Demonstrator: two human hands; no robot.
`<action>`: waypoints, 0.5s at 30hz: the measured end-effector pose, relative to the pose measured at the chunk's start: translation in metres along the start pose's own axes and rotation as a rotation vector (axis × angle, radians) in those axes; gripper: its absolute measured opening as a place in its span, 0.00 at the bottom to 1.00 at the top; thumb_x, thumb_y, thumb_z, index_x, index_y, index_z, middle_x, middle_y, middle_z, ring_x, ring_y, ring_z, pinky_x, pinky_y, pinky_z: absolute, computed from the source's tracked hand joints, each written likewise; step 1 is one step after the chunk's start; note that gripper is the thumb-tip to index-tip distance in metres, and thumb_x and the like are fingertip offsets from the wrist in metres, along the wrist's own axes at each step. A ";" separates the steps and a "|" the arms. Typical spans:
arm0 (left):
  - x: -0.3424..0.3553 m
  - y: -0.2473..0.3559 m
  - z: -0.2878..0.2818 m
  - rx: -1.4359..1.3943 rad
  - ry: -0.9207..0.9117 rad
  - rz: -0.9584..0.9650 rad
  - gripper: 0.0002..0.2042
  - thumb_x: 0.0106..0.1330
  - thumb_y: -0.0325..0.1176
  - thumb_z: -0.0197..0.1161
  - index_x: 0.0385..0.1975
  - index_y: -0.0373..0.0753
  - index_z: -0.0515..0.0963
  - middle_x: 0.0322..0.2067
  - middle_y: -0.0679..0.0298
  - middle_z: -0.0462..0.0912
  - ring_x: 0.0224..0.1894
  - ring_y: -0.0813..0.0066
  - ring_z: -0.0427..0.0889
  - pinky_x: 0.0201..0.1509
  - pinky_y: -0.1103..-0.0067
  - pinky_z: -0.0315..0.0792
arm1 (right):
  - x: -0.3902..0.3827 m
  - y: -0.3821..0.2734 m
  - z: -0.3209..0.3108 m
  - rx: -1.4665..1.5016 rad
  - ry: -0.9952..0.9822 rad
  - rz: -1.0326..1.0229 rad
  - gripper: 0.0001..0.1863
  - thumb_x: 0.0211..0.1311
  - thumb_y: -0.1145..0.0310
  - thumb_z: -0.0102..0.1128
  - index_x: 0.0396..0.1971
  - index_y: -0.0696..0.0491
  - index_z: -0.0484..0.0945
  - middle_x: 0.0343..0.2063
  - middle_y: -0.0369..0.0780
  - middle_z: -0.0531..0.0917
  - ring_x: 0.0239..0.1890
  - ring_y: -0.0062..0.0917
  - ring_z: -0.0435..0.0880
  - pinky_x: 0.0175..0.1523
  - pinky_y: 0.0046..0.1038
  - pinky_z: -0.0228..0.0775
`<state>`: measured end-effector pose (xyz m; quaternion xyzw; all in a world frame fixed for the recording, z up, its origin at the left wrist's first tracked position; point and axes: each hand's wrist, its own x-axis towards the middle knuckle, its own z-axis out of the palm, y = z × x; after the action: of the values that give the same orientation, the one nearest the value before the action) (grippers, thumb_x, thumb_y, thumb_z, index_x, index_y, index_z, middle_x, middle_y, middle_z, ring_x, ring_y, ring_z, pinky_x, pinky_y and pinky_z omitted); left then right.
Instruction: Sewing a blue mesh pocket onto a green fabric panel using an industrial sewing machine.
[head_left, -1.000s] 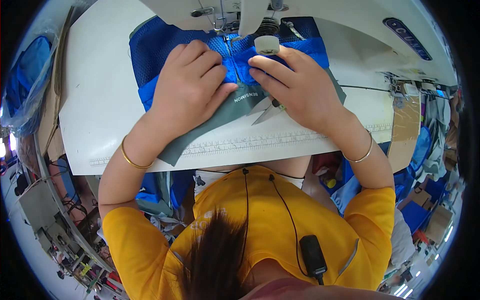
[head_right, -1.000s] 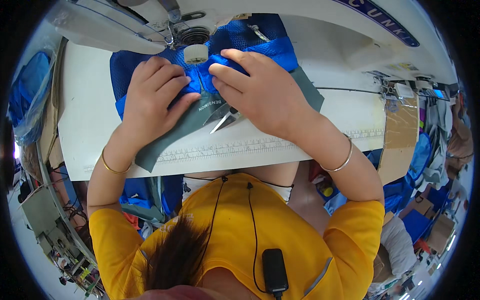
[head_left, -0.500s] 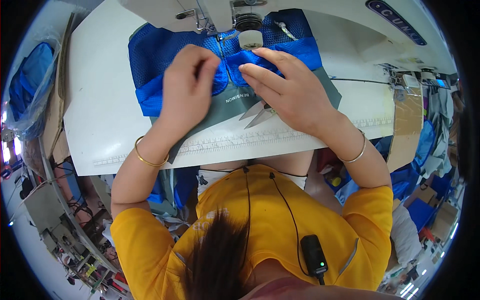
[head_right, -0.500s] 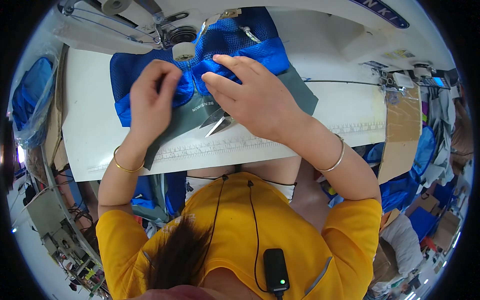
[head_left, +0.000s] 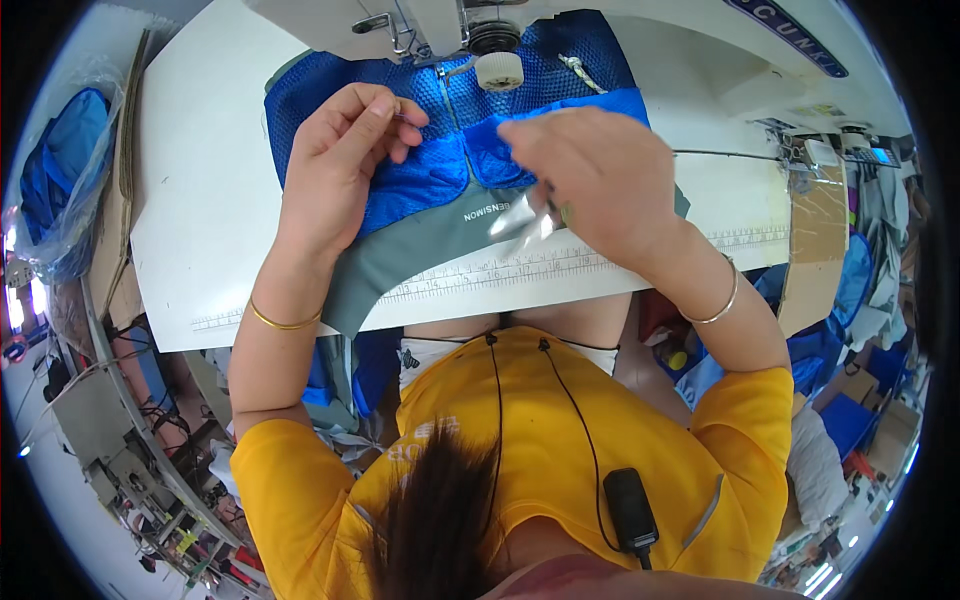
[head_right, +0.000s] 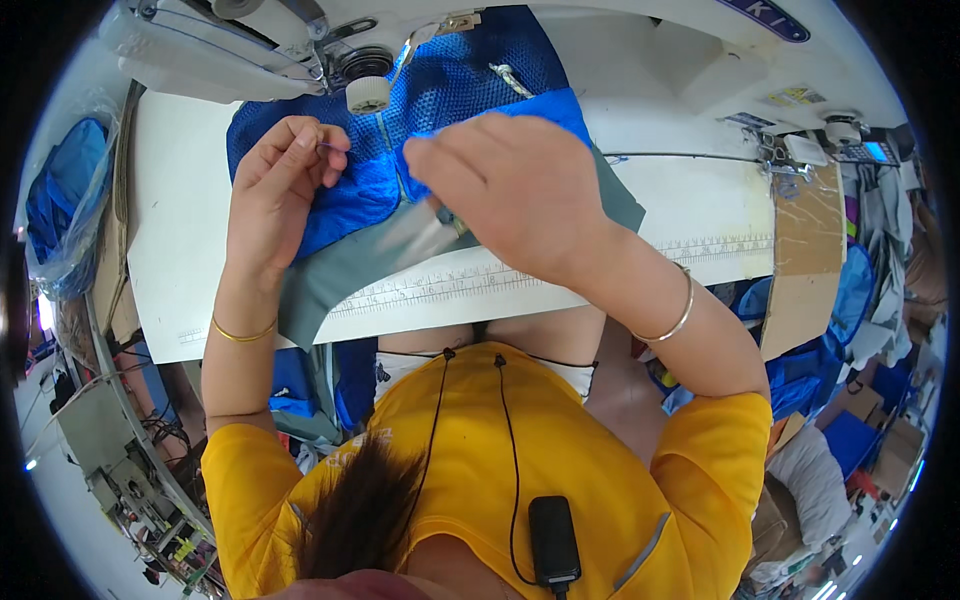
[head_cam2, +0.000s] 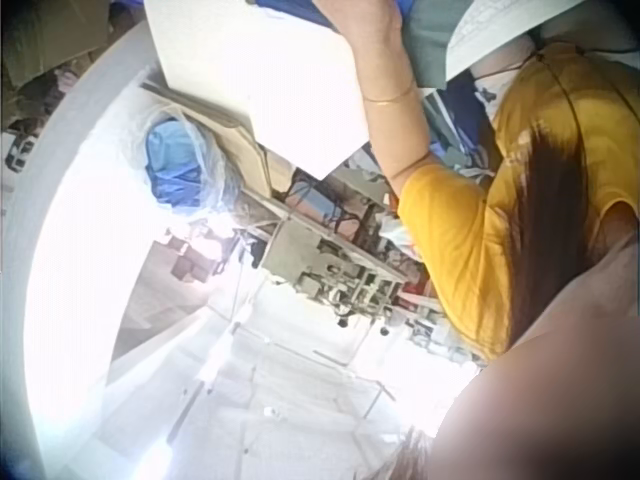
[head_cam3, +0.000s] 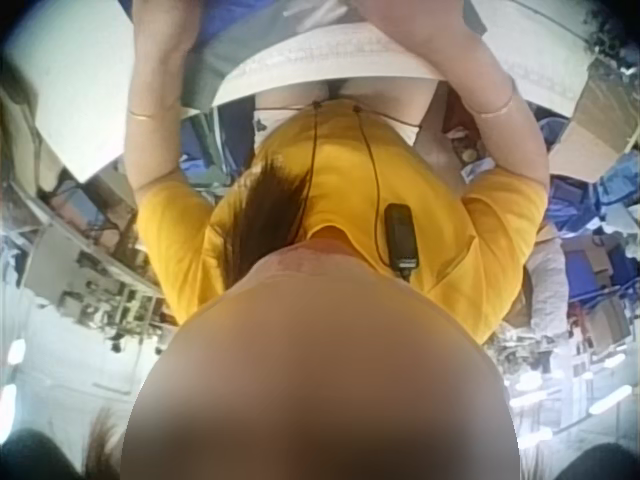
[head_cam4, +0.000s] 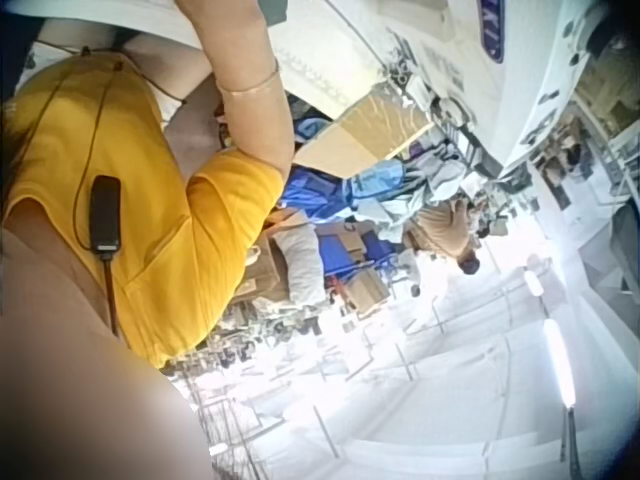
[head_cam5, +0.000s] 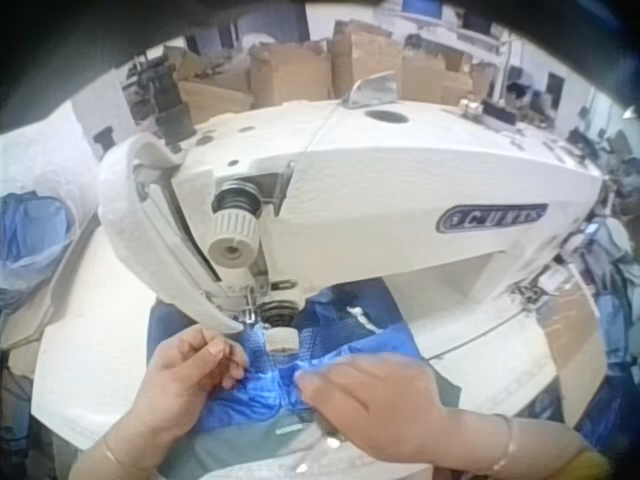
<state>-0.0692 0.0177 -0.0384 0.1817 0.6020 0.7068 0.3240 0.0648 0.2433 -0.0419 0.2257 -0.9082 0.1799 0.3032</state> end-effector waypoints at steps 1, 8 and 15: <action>-0.001 -0.002 0.001 0.000 0.001 0.000 0.08 0.77 0.33 0.56 0.39 0.35 0.78 0.42 0.62 0.82 0.38 0.78 0.78 0.47 0.82 0.72 | 0.004 -0.003 -0.001 -0.104 -0.044 0.111 0.13 0.56 0.64 0.68 0.39 0.51 0.79 0.36 0.34 0.82 0.42 0.27 0.83 0.43 0.29 0.76; 0.000 -0.011 0.003 -0.096 0.009 0.092 0.08 0.78 0.32 0.55 0.40 0.34 0.77 0.41 0.62 0.81 0.45 0.73 0.81 0.55 0.77 0.75 | 0.024 -0.009 0.026 -0.384 -0.070 0.233 0.20 0.54 0.48 0.70 0.33 0.49 0.78 0.26 0.33 0.75 0.29 0.23 0.78 0.31 0.24 0.70; -0.003 -0.016 0.001 -0.019 -0.024 0.148 0.08 0.77 0.31 0.55 0.41 0.33 0.77 0.40 0.60 0.81 0.45 0.72 0.81 0.55 0.76 0.74 | 0.043 -0.016 0.037 -0.538 -0.158 0.242 0.17 0.57 0.51 0.69 0.31 0.50 0.82 0.18 0.32 0.77 0.26 0.24 0.81 0.29 0.25 0.72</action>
<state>-0.0626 0.0180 -0.0532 0.2312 0.5764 0.7322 0.2798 0.0255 0.1998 -0.0395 0.0407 -0.9643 -0.0503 0.2567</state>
